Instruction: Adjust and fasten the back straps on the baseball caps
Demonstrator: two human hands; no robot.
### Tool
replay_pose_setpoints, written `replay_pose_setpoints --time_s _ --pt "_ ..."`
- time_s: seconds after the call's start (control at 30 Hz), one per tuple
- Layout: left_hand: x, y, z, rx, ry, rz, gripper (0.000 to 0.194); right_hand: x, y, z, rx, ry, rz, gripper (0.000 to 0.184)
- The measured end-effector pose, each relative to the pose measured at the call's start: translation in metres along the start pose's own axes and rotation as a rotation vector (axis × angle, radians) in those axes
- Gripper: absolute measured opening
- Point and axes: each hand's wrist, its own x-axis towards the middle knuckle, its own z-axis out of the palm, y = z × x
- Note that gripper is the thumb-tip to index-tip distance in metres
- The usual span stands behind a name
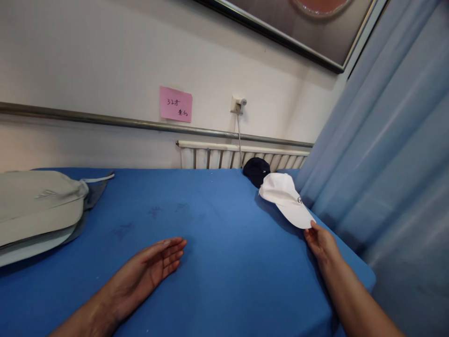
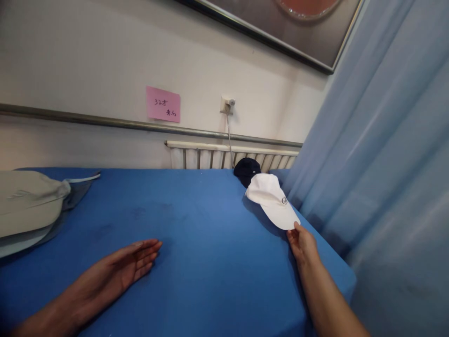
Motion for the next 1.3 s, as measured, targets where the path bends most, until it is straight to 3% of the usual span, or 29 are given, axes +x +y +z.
replay_pose_setpoints --time_s 0.3,0.77,1.07,1.3 --pt "-0.002 0.000 0.001 0.001 0.013 -0.047 0.014 -0.005 0.004 -0.009 -0.029 0.124 -0.019 0.010" --pt "0.008 -0.004 -0.010 0.036 -0.031 -0.033 0.017 0.010 0.007 0.003 -0.092 0.057 0.002 0.012" --pt "0.008 -0.005 -0.014 0.071 -0.048 -0.019 0.019 0.001 0.008 0.004 -0.187 0.014 0.023 0.018" --pt "0.008 -0.007 -0.015 0.126 -0.053 -0.005 0.021 -0.009 0.004 0.000 -0.328 -0.035 0.074 0.004"
